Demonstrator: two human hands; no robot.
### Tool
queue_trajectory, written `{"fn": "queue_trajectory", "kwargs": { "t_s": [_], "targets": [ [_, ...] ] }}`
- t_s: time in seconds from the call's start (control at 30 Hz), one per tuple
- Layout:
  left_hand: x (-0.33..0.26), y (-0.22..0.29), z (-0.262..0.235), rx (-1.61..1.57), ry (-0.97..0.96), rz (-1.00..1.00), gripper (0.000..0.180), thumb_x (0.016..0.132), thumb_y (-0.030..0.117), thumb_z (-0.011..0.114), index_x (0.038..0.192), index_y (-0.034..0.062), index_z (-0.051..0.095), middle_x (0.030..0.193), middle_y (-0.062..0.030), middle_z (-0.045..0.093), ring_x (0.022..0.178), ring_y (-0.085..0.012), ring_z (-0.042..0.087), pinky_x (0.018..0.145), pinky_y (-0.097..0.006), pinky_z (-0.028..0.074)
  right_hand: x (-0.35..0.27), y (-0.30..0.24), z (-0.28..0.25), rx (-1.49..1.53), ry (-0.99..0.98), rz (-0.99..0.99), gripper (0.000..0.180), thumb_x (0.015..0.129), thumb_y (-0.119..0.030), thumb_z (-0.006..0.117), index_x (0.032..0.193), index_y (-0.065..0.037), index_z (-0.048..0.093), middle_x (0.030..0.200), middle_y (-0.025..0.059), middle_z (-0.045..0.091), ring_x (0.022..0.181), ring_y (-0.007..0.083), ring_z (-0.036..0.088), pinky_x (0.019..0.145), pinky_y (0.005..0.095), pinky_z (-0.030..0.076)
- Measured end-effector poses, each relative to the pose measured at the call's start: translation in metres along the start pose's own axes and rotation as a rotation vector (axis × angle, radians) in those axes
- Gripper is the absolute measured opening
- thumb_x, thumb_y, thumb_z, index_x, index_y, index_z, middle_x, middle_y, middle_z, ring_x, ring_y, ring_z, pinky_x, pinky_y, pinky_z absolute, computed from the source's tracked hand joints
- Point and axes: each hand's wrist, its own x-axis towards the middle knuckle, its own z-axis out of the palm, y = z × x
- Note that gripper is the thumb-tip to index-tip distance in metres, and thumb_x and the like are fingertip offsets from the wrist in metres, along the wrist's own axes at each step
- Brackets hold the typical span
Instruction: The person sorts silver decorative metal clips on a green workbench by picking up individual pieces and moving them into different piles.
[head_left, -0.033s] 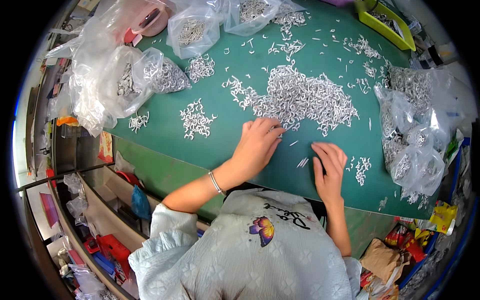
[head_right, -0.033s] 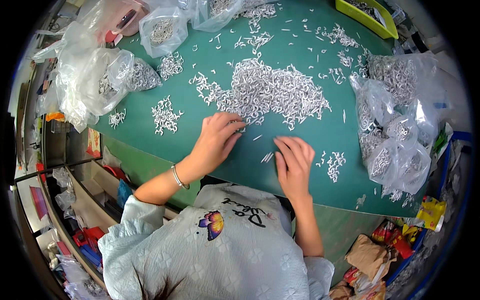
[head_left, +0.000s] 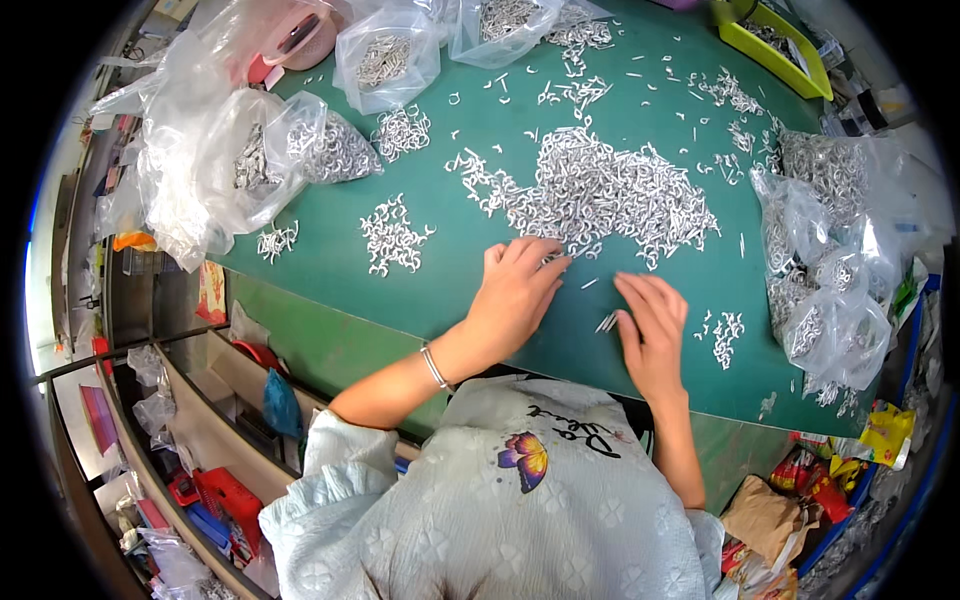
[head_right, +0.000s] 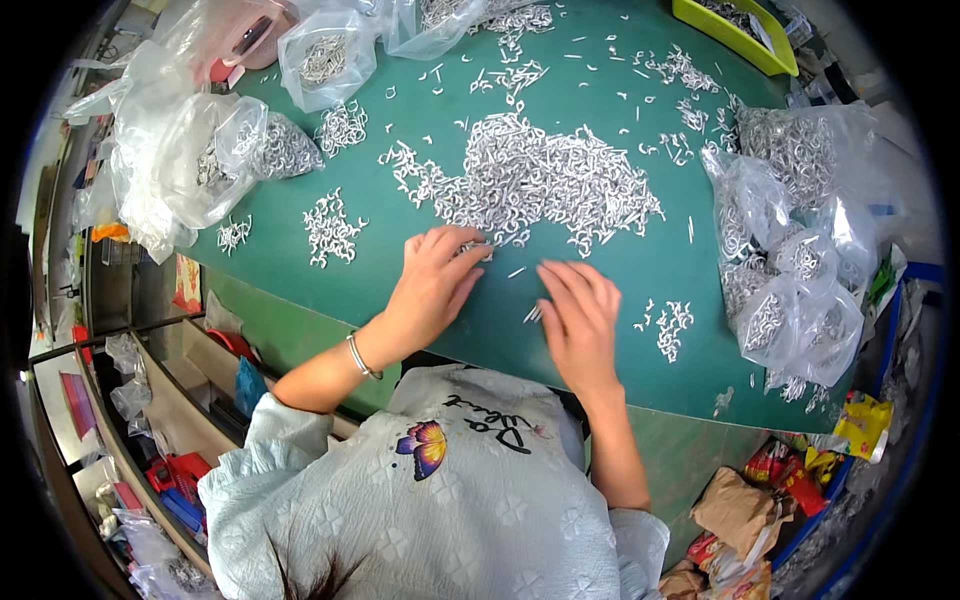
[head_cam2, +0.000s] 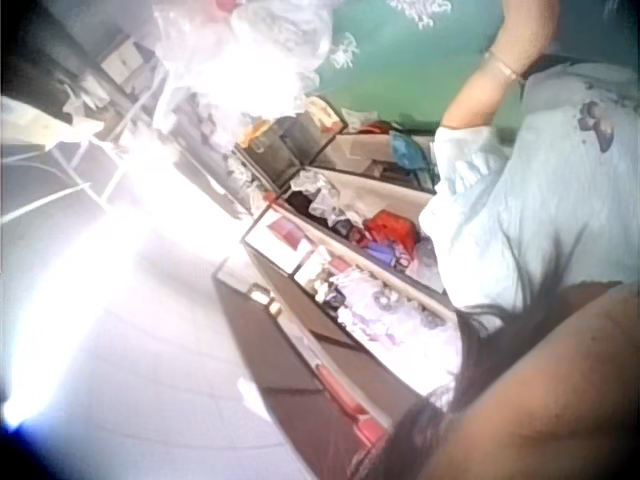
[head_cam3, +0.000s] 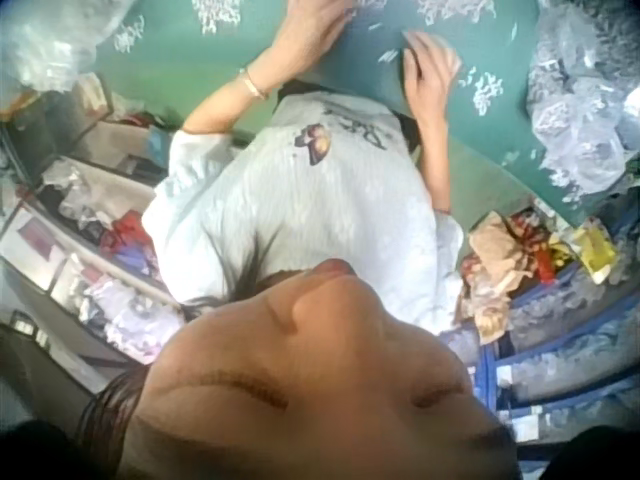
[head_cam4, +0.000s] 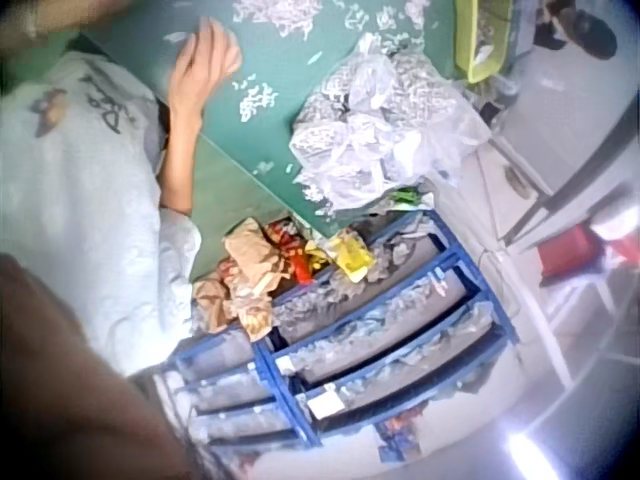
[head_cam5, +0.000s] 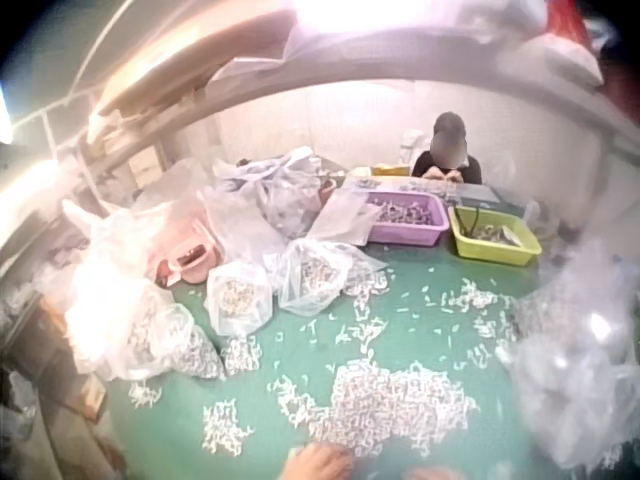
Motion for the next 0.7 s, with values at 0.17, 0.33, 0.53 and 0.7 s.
{"fn": "queue_trajectory", "kwargs": {
  "t_s": [0.17,0.33,0.53,0.7],
  "targets": [
    [-0.02,0.003,0.016,0.114,-0.025,-0.027,0.035,0.082,0.007,0.067,0.116,0.0061,0.064,0.135,-0.0091,0.049,0.124,-0.0308,0.044,0.096,-0.05,0.034,-0.004,-0.01,0.006,-0.094,-0.286,-0.107,0.043,0.083,-0.01,0.069,0.124,-0.001,0.06,0.135,0.0093,0.056,0.134,0.0302,0.043,0.11,0.0495,0.032],
    [-0.019,0.01,0.018,0.196,-0.01,-0.075,0.044,0.082,0.005,0.065,0.125,0.0012,0.058,0.146,-0.0114,0.041,0.138,-0.0352,0.034,0.106,-0.062,0.026,-0.008,-0.009,-0.009,0.046,-0.263,-0.05,0.045,0.084,-0.01,0.068,0.127,-0.001,0.058,0.139,0.0099,0.053,0.135,0.0307,0.043,0.111,0.052,0.029],
    [-0.033,0.001,0.013,0.258,-0.184,-0.069,0.047,0.084,-0.002,0.058,0.13,0.0005,0.053,0.15,-0.0122,0.037,0.142,-0.0347,0.029,0.105,-0.074,0.018,0.013,-0.004,0.002,-0.201,-0.255,-0.059,0.046,0.086,-0.015,0.067,0.128,-0.001,0.057,0.141,0.009,0.051,0.137,0.0305,0.041,0.112,0.0544,0.025],
    [-0.025,-0.002,0.021,0.211,-0.072,-0.063,0.048,0.084,0.004,0.061,0.132,0.0046,0.053,0.15,-0.0117,0.036,0.142,-0.0374,0.027,0.103,-0.075,0.021,0.006,-0.003,-0.001,-0.157,-0.162,-0.003,0.044,0.086,-0.015,0.067,0.127,-0.001,0.057,0.142,0.0084,0.049,0.137,0.03,0.04,0.112,0.0558,0.023]
  ]
}}
